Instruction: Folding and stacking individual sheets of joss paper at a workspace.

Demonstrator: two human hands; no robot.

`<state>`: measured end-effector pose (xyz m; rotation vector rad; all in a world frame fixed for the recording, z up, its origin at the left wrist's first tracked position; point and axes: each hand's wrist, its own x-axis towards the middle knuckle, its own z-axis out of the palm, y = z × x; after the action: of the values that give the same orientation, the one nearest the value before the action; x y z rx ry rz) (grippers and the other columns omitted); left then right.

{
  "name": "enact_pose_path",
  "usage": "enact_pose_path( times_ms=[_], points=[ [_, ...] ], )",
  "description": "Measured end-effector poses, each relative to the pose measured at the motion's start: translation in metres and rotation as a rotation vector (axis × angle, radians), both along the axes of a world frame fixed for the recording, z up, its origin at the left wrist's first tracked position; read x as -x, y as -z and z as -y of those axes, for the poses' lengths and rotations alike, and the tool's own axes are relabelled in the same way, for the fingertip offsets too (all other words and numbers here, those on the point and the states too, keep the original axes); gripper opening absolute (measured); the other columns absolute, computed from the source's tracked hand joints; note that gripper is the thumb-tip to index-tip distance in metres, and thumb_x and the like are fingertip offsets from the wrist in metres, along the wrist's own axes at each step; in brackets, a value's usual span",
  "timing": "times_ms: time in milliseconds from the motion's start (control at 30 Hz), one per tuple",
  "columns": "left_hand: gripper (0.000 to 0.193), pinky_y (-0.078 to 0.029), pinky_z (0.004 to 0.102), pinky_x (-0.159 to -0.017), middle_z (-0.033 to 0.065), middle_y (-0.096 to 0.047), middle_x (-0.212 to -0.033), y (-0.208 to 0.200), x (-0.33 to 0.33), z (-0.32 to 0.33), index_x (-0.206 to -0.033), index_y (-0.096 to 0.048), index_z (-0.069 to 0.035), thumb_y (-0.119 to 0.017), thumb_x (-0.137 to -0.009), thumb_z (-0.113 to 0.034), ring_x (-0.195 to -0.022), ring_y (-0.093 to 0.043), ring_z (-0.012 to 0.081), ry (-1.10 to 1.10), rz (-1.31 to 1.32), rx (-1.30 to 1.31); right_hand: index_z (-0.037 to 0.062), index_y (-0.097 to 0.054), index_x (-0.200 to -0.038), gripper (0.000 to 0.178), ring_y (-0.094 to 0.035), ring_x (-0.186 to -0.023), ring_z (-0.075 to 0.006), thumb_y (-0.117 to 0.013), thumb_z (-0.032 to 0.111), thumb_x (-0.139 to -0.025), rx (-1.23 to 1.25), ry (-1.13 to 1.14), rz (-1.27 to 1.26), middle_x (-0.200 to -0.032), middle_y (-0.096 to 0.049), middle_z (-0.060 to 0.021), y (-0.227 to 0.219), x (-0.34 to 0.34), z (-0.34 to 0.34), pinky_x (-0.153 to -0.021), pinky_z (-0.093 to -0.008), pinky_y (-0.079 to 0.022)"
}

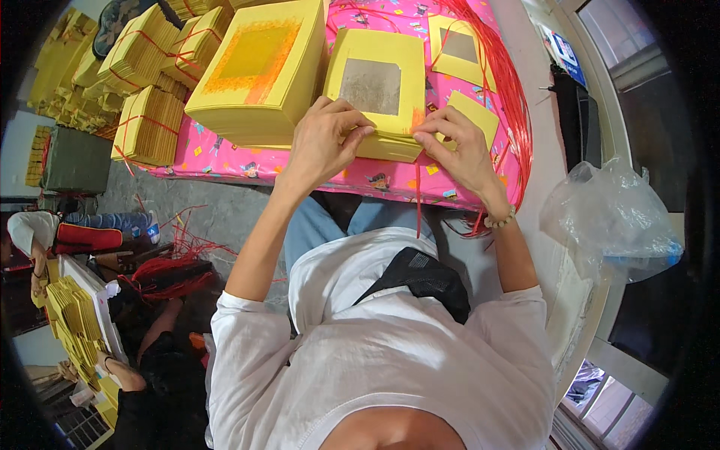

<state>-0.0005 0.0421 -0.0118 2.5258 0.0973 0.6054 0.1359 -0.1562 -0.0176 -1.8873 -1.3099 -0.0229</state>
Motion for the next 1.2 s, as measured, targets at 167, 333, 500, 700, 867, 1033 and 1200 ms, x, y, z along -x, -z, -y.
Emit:
enact_pose_path(
  times_ms=[167, 333, 500, 700, 867, 1033, 1200],
  points=[
    [0.011, -0.046, 0.0392, -0.07, 0.0076, -0.06, -0.078, 0.0, -0.001, -0.001, -0.081, -0.07, -0.006, -0.068, -0.077, -0.016, -0.079, -0.053, 0.0276, -0.01, -0.004, 0.029, 0.0021, -0.069, -0.085, 0.019, -0.06, -0.07, -0.0219, -0.069, 0.021, -0.081, 0.039, 0.011, -0.166, -0.081, -0.06, -0.0086, 0.001, -0.006, -0.003, -0.062, -0.0316, -0.047],
    [0.012, -0.046, 0.0392, -0.07, 0.0077, -0.06, -0.078, -0.001, -0.002, 0.0, -0.08, -0.07, -0.006, -0.068, -0.077, -0.017, -0.08, -0.054, 0.0278, -0.015, -0.012, 0.044, 0.0007, -0.069, -0.084, 0.021, -0.061, -0.069, -0.0174, -0.069, 0.022, -0.082, 0.069, 0.023, -0.259, -0.081, -0.062, -0.0075, 0.001, -0.01, -0.004, -0.06, -0.0294, -0.047],
    [0.013, -0.047, 0.0391, -0.071, 0.0085, -0.061, -0.078, -0.001, -0.002, 0.0, -0.08, -0.071, -0.005, -0.068, -0.076, -0.017, -0.08, -0.054, 0.0282, -0.024, -0.013, 0.057, 0.0003, -0.07, -0.083, 0.02, -0.061, -0.07, -0.0158, -0.069, 0.021, -0.081, 0.099, 0.03, -0.318, -0.08, -0.063, -0.0071, 0.001, -0.015, -0.005, -0.061, -0.0281, -0.048],
    [0.015, -0.046, 0.0366, -0.072, 0.0076, -0.065, -0.083, -0.001, -0.002, -0.001, -0.08, -0.071, -0.006, -0.068, -0.078, -0.02, -0.082, -0.056, 0.0263, -0.039, -0.043, 0.024, 0.0003, -0.07, -0.082, 0.02, -0.06, -0.071, -0.0159, -0.069, 0.02, -0.081, 0.115, 0.004, -0.385, -0.08, -0.063, -0.0075, 0.002, -0.019, -0.008, -0.062, -0.0281, -0.048],
    [0.013, -0.047, 0.0383, -0.072, 0.0081, -0.063, -0.083, -0.004, -0.002, 0.001, -0.081, -0.069, -0.006, -0.068, -0.076, -0.019, -0.082, -0.055, 0.0278, -0.017, -0.018, 0.005, 0.0006, -0.069, -0.085, 0.016, -0.057, -0.074, -0.0086, -0.067, 0.016, -0.084, 0.126, 0.005, -0.32, -0.084, -0.061, -0.0019, -0.002, -0.017, -0.008, -0.059, -0.022, -0.044],
    [0.018, -0.046, 0.0398, -0.076, 0.0079, -0.06, -0.089, -0.01, -0.008, 0.008, -0.089, -0.063, -0.008, -0.069, -0.075, -0.017, -0.086, -0.054, 0.0295, 0.038, 0.06, -0.108, 0.0012, -0.068, -0.086, 0.012, -0.058, -0.073, -0.0105, -0.067, 0.013, -0.083, -0.004, 0.032, -0.096, -0.084, -0.061, -0.0028, -0.02, -0.004, -0.011, -0.059, -0.0228, -0.045],
    [0.025, -0.044, 0.0384, -0.079, 0.009, -0.058, -0.09, 0.003, -0.02, 0.011, -0.096, -0.06, -0.008, -0.061, -0.073, 0.0, -0.087, -0.054, 0.0295, -0.085, 0.205, -0.194, 0.0033, -0.067, -0.098, 0.019, -0.061, -0.08, -0.0152, -0.068, 0.011, -0.081, -0.187, -0.002, -0.105, -0.096, -0.058, -0.0077, -0.026, -0.002, -0.016, -0.064, -0.0255, -0.05]
  ],
)
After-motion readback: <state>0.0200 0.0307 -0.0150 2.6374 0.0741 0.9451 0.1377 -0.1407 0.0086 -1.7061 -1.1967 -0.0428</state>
